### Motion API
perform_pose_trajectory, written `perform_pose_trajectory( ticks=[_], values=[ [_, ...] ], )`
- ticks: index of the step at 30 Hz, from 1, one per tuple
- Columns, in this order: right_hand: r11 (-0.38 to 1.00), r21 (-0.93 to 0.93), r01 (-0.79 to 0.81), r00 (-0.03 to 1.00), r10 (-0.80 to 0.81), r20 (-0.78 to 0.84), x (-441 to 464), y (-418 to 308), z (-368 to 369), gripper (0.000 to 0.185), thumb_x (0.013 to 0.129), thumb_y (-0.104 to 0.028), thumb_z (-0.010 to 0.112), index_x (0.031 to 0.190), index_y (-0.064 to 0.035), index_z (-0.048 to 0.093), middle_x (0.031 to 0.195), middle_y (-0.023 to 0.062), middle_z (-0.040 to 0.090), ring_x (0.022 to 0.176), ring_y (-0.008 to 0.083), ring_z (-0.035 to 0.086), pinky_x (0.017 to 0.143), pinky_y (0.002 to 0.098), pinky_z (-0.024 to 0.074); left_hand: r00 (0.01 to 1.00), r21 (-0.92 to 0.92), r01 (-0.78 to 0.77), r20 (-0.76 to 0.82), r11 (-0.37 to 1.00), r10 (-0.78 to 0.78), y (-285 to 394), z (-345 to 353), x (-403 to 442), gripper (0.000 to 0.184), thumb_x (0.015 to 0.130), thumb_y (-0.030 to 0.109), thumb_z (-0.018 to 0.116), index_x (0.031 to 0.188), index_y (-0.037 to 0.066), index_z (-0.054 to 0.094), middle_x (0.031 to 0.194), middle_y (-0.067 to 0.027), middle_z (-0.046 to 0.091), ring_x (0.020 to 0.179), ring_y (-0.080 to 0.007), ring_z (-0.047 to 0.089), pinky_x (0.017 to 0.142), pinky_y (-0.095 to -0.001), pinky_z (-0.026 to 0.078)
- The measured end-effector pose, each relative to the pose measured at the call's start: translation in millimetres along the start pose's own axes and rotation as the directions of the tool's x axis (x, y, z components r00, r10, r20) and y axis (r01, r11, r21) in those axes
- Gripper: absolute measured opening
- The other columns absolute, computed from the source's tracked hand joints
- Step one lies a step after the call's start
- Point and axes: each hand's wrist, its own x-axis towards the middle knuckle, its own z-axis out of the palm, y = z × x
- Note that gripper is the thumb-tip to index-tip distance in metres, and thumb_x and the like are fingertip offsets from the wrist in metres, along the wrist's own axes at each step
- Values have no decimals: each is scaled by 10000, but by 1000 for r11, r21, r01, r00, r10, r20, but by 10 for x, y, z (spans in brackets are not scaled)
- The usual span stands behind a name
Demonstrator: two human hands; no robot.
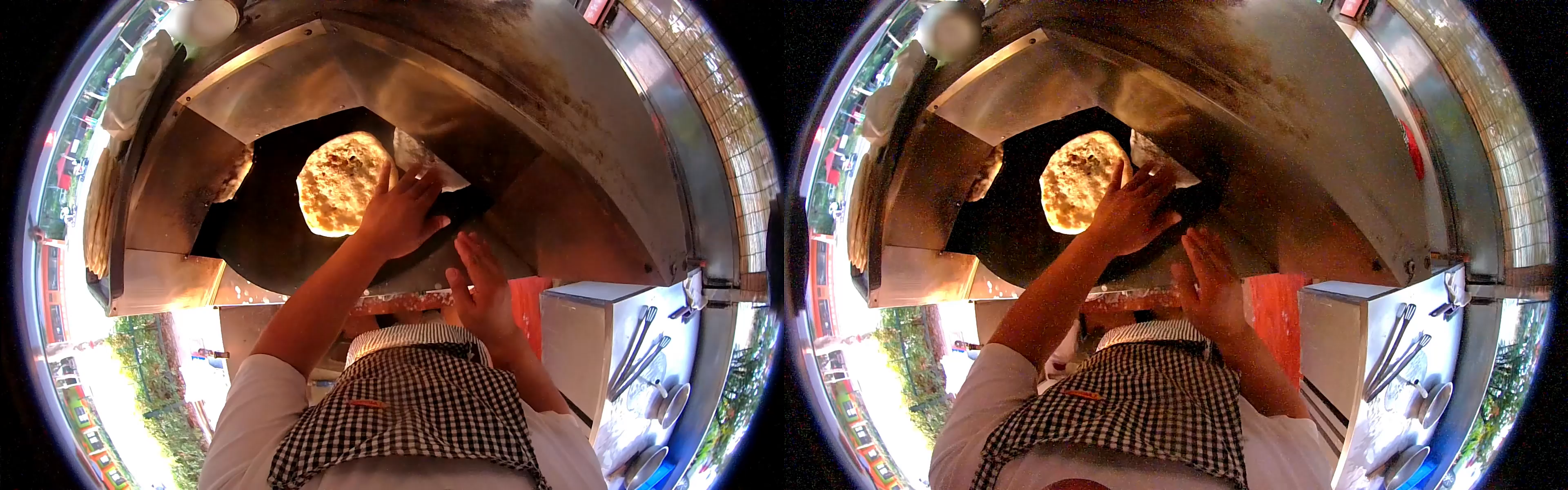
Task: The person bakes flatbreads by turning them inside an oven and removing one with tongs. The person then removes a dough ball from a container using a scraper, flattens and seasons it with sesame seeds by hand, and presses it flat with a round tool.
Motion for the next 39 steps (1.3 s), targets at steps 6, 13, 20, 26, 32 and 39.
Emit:
perform_pose_trajectory(
  ticks=[6,13,20,26,32,39],
  values=[
    [999,52,-15,1000,16,-16,-2,-55,-24,452,1049,-207,643,1417,55,616,1459,257,631,1410,441,560,1200,527,430,978,-142,112,-160,983,-135,-186,-83,-160,627,1069,408,592,1591,76,488,1648,-128,490,1575,-316,380,1338,-566,107],
    [998,58,-28,999,27,23,-9,-33,-22,446,1052,-194,633,1427,45,613,1477,246,625,1414,434,560,1200,517,430,878,-102,384,-266,918,-397,-657,-89,-605,567,1028,332,660,1522,76,555,1549,-138,590,1491,-301,495,1319,-510,227],
    [993,114,12,990,-27,135,84,-126,95,468,1067,-208,616,1465,35,588,1513,234,602,1447,418,534,1228,528,392,848,-108,429,-293,897,-441,-672,-130,-753,606,919,313,751,1468,108,597,1447,-114,640,1396,-299,569,1309,-567,233],
    [991,129,29,985,-51,166,139,-154,78,475,1080,-234,605,1481,19,584,1531,228,588,1459,408,525,1239,521,383,888,-89,435,-125,896,-443,-673,-333,-957,507,894,260,759,1384,162,675,1337,-61,695,1355,-273,597,1324,-553,204],
    [994,110,-28,984,9,176,107,-150,-18,474,1079,-240,618,1475,18,589,1527,220,594,1454,386,538,1209,488,432,843,-103,471,-238,876,-482,-746,-325,-1256,445,900,206,754,1341,159,713,1303,-97,711,1339,-273,604,1315,-571,221],
    [994,106,29,983,-47,177,151,-206,14,452,1065,-207,636,1453,23,602,1497,220,621,1435,388,560,1198,490,446,890,-130,373,-228,918,-394,-418,-381,-1311,348,891,169,764,1236,122,749,1186,-81,750,1223,-304,677,1261,-589,320]
  ],
)
